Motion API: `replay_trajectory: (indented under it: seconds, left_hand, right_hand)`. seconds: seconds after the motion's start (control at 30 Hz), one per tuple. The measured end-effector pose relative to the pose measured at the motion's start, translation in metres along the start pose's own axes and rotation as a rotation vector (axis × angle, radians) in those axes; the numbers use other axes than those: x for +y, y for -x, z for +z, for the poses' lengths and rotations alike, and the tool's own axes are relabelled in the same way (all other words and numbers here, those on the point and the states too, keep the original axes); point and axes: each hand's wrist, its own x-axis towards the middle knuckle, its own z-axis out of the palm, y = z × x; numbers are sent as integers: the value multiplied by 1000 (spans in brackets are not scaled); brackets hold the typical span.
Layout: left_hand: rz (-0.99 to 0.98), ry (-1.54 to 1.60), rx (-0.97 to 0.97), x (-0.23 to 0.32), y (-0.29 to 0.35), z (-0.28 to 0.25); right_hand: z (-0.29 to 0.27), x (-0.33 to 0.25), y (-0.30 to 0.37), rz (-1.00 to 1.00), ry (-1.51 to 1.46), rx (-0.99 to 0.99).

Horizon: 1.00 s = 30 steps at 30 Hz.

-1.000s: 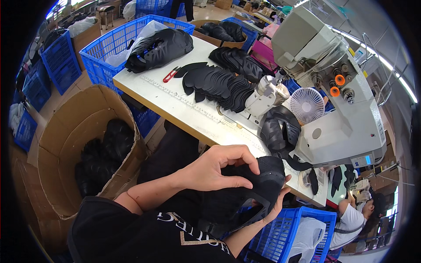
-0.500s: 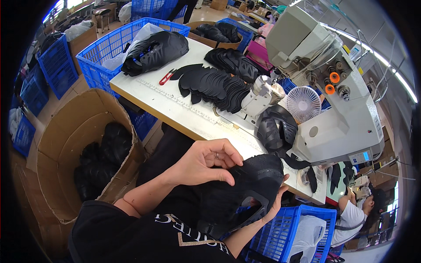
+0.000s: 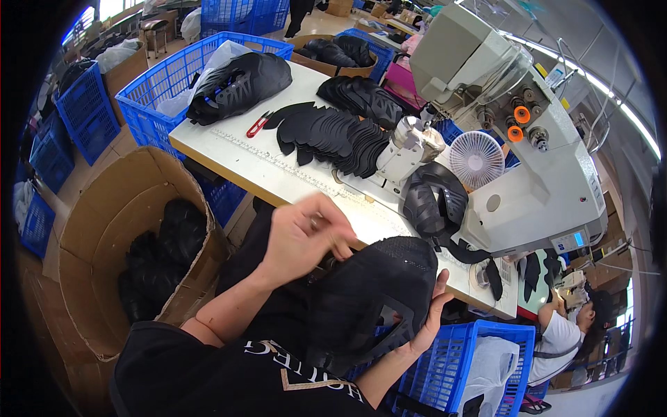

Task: The recorder is stitching together black shoe upper components using an industrial sewing machine.

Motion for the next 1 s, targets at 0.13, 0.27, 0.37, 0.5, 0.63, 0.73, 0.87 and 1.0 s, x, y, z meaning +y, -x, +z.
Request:
replay_trajectory:
  seconds: [0.13,0.27,0.37,0.5,0.63,0.73,0.87,1.0]
  left_hand:
    - [188,-355,132,6,-4,-9]
    - [573,-609,-174,17,-7,13]
    - [607,-595,-323,12,-6,29]
    - [631,-566,-378,3,-3,40]
    - [665,-696,-373,7,-4,49]
    - [644,-723,-376,5,-5,50]
    - [592,-647,-281,13,-14,25]
    - [649,-699,-358,16,-8,39]
  right_hand:
    - [16,-5,3,-207,441,-40]
    - [25,-2,4,-309,553,18]
    - [29,0,7,-346,611,-9]
    - [39,0,13,-385,686,-27]
    - [41,3,13,-384,701,-40]
    - [39,4,12,-347,672,-42]
    - [35,8,6,-457,755,3]
    - [47,9,8,-451,817,-3]
